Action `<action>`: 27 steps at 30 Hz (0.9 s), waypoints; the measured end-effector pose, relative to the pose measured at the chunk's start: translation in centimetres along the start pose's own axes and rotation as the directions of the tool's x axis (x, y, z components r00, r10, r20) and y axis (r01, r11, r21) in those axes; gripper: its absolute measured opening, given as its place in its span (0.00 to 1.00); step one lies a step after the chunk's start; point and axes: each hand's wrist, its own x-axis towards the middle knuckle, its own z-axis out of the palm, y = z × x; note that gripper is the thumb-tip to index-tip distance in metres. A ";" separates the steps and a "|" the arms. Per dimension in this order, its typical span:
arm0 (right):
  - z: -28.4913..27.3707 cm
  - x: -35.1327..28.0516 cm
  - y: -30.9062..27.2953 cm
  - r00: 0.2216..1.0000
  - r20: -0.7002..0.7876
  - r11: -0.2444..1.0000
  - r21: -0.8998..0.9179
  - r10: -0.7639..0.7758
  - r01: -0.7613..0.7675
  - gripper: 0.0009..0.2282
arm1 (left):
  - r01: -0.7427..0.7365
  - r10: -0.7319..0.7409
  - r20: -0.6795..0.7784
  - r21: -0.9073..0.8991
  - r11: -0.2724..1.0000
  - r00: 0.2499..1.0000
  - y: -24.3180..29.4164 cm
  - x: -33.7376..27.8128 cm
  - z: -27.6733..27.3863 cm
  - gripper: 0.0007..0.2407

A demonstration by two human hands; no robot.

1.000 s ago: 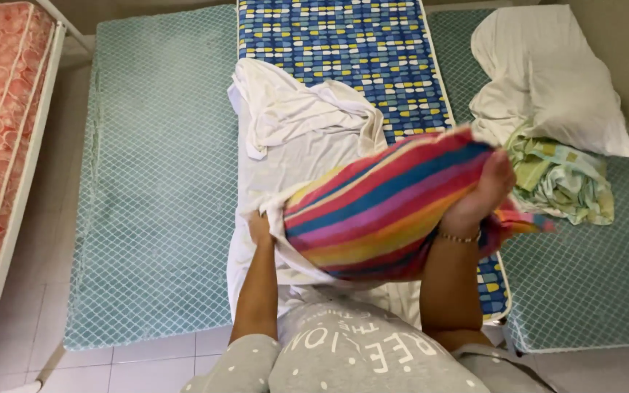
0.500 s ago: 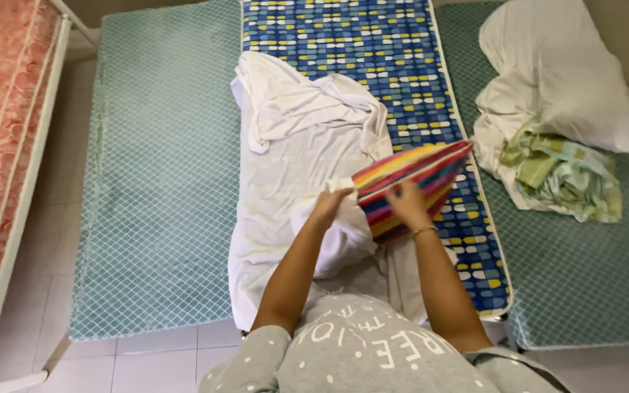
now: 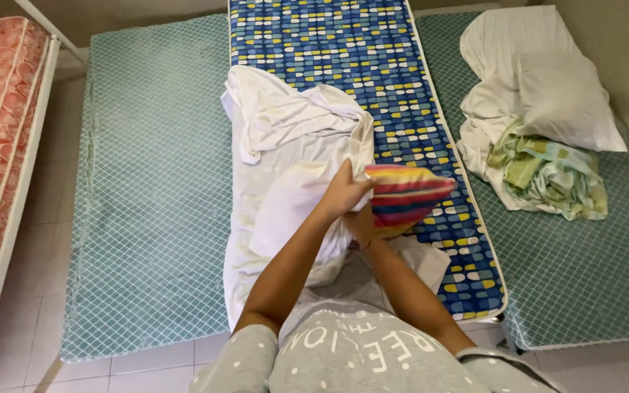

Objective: The person folds a green and yellow towel and a white sheet on a bed, then carries them to a white bucket. They return to fold another white sheet and a colorful striped pillow, placing them in the bucket as well. The person briefly steps outside before returning to fold the pillow again.

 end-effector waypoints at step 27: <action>-2.1 3.0 -11.8 0.916 0.110 0.906 -0.143 -0.386 0.399 0.17 | -0.409 0.139 -0.723 -0.213 0.887 0.676 -25.5 -0.4 -7.8 0.20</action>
